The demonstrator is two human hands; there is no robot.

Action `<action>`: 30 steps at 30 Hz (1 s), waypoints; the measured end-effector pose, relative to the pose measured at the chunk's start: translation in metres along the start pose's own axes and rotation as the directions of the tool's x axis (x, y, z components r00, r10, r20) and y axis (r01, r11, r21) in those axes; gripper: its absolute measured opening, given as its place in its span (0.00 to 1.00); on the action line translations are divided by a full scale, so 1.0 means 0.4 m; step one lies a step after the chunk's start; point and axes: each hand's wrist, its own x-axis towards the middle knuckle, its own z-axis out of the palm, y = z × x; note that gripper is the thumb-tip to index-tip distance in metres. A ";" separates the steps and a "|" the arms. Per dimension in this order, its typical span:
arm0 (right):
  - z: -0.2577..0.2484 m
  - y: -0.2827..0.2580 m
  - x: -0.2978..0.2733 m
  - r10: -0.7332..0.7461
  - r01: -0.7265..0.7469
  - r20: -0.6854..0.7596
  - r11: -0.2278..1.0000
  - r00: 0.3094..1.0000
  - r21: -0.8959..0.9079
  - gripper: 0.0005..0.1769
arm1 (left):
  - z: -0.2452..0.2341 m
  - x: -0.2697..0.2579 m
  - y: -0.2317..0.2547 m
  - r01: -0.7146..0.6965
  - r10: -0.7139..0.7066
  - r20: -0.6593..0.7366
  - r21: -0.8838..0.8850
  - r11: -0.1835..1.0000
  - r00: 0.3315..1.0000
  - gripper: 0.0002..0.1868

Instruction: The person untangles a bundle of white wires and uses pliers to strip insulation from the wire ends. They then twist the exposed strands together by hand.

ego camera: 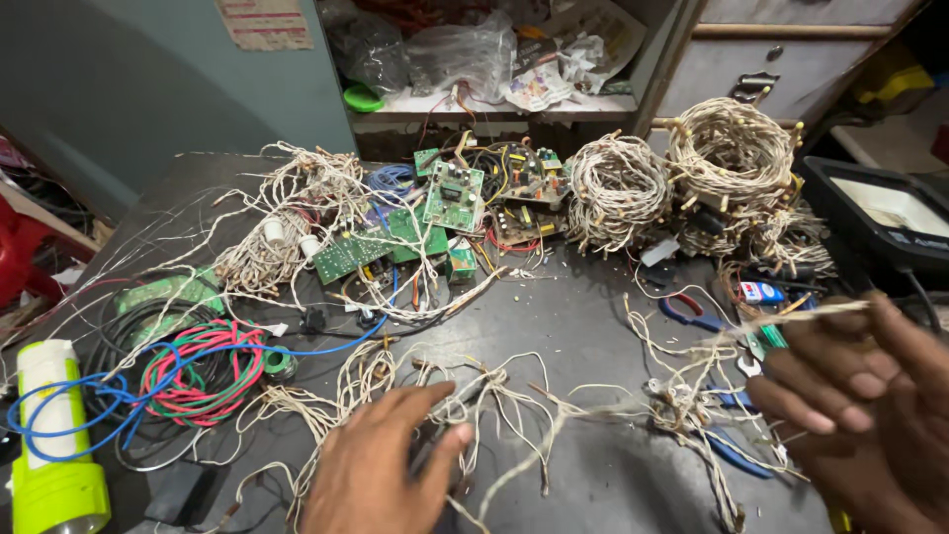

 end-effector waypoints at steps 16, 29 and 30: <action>-0.253 -0.052 0.002 -0.234 0.223 0.026 0.878 0.972 -0.424 0.02 | -0.053 0.005 -0.012 0.379 -0.311 -0.297 0.209 0.901 0.903 0.37; -0.075 0.449 -0.074 0.500 0.559 0.350 -0.363 0.792 -0.746 0.28 | -0.087 -0.008 -0.067 0.504 -0.487 -0.133 0.228 0.833 0.863 0.24; -0.096 0.441 -0.069 0.542 0.585 0.347 -0.361 0.765 -0.726 0.22 | -0.092 -0.007 -0.070 0.523 -0.502 -0.161 0.128 0.843 0.850 0.22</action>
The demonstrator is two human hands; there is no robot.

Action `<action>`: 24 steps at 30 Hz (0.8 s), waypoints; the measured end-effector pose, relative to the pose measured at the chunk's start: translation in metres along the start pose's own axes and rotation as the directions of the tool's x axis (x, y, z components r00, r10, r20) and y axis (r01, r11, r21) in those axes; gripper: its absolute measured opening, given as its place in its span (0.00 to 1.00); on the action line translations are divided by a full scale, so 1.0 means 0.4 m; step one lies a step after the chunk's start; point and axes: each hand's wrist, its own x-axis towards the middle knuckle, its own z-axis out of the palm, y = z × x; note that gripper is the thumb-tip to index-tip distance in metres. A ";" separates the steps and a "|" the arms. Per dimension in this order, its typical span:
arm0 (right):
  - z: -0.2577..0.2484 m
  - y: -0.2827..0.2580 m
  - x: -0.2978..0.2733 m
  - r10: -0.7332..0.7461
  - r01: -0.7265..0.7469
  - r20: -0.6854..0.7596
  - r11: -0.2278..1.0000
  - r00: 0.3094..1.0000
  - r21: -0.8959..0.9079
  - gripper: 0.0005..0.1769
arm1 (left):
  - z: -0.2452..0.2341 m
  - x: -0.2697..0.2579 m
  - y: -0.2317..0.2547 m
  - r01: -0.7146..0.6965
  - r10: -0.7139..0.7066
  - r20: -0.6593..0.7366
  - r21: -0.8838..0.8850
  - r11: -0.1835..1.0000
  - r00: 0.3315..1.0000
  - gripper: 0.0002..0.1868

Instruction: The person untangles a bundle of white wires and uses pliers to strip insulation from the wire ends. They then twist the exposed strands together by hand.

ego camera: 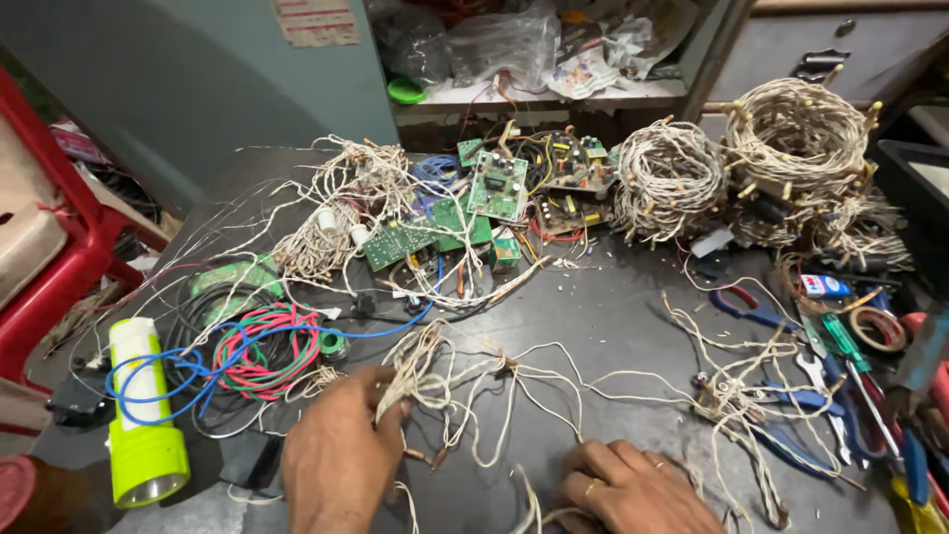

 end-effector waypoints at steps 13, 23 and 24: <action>-0.201 0.138 -0.102 0.559 -0.601 0.273 0.567 0.783 0.563 0.09 | -0.070 0.037 -0.055 -0.296 0.007 -0.305 -0.918 0.265 0.952 0.20; 0.155 -0.074 0.045 -0.151 0.015 -0.388 0.943 0.909 -0.332 0.32 | 0.065 -0.090 0.165 -0.450 0.400 -0.305 -0.825 0.343 0.864 0.17; 0.170 -0.083 0.041 -0.127 0.010 -0.366 0.952 0.922 -0.305 0.32 | 0.060 -0.100 0.171 -0.446 0.394 -0.301 -0.821 0.356 0.868 0.17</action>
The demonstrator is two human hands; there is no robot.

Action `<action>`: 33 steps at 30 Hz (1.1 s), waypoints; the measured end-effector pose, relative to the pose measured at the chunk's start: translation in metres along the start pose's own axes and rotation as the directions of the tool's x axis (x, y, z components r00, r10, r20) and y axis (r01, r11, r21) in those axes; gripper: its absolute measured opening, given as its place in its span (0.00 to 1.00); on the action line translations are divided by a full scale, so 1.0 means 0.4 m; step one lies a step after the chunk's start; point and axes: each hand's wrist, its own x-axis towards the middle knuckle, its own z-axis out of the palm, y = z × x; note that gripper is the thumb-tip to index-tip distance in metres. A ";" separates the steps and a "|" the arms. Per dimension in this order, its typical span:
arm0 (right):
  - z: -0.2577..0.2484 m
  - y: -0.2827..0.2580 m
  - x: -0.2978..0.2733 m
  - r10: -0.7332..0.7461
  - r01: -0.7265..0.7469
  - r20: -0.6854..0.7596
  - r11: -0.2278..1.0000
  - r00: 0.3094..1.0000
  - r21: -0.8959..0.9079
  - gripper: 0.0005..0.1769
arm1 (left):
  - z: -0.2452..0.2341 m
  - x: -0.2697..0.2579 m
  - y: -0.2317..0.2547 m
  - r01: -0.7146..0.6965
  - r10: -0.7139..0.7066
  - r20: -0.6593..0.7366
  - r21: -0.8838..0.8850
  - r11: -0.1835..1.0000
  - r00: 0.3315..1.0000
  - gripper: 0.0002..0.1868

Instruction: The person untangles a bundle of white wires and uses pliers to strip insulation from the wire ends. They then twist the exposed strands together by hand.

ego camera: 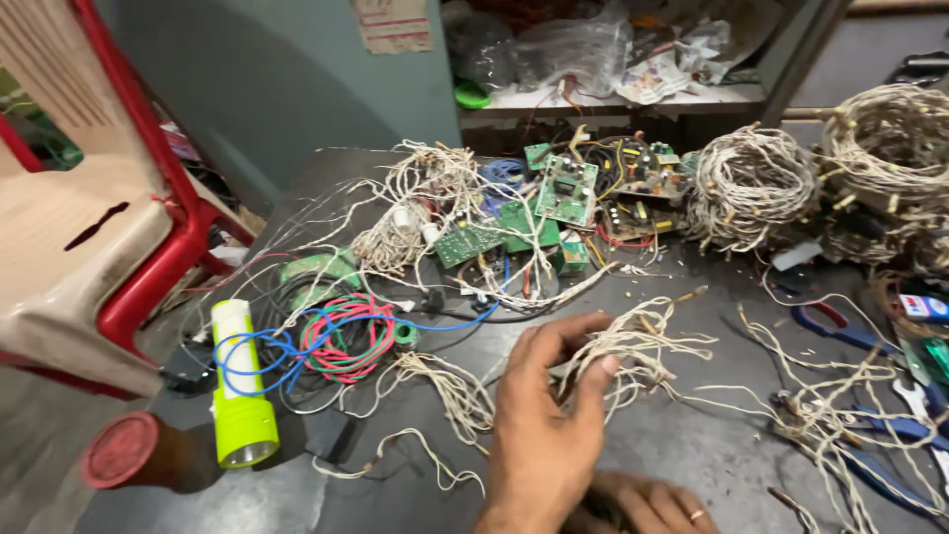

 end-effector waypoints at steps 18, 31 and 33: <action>-0.283 0.133 0.097 0.532 -0.356 0.806 -0.723 0.260 0.592 0.30 | 0.068 -0.061 0.008 0.166 -0.083 0.402 -0.176 0.970 0.912 0.26; -0.264 0.396 -0.026 0.865 -0.434 0.463 -0.348 0.194 0.831 0.30 | -0.221 0.028 -0.092 -0.015 0.151 -0.067 0.876 0.482 0.986 0.35; -0.272 0.389 -0.018 0.902 -0.593 0.419 -0.283 0.102 0.754 0.35 | -0.207 0.017 -0.096 0.142 -0.151 -0.087 0.906 0.400 0.985 0.35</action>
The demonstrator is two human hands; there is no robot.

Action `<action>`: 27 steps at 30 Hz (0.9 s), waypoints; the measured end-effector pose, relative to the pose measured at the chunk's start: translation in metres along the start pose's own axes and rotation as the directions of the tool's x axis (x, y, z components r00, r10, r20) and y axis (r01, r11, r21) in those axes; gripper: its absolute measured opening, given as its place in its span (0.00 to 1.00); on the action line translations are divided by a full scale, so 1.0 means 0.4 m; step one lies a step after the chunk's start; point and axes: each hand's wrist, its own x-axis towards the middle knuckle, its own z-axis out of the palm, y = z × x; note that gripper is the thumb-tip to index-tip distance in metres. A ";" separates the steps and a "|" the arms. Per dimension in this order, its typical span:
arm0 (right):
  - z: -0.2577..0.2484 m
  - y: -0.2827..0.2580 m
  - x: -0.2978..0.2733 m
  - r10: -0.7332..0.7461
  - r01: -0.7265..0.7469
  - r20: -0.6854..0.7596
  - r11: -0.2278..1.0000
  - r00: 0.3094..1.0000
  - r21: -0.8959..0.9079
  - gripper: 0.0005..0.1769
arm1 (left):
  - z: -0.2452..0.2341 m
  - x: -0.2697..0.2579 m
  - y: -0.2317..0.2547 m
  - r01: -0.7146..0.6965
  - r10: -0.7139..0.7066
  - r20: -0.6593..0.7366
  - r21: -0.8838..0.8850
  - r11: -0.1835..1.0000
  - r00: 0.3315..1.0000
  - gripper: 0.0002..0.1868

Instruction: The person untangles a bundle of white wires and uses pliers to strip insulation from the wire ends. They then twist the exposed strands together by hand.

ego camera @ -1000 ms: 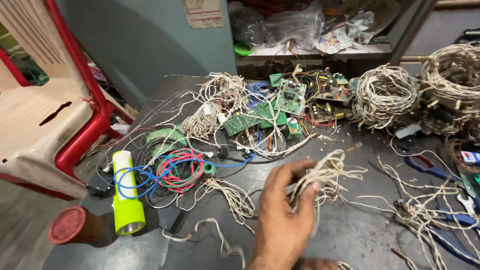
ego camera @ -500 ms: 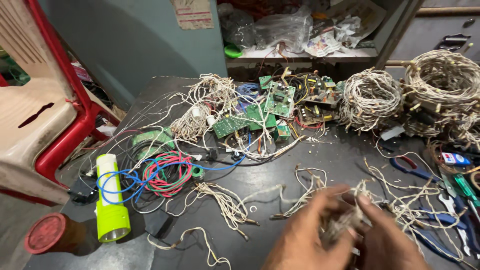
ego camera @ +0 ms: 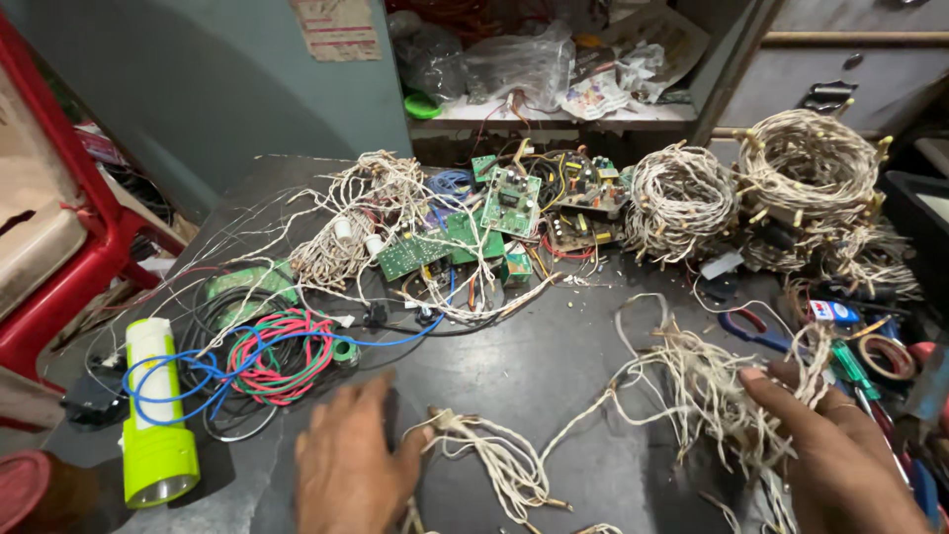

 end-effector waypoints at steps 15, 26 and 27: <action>0.088 -0.112 -0.199 -0.681 0.710 0.345 0.369 0.646 -0.600 0.16 | -0.059 0.007 -0.033 0.069 -0.070 0.241 0.016 0.998 0.968 0.35; 0.214 0.085 -0.203 -0.311 0.882 0.840 -0.010 0.444 -0.470 0.53 | -0.067 0.003 -0.063 0.112 -0.112 0.079 0.001 0.994 0.991 0.30; 0.210 0.076 -0.211 -0.326 0.866 0.819 0.000 0.473 -0.500 0.54 | -0.054 0.002 -0.044 0.083 -0.063 0.146 -0.140 0.987 0.987 0.27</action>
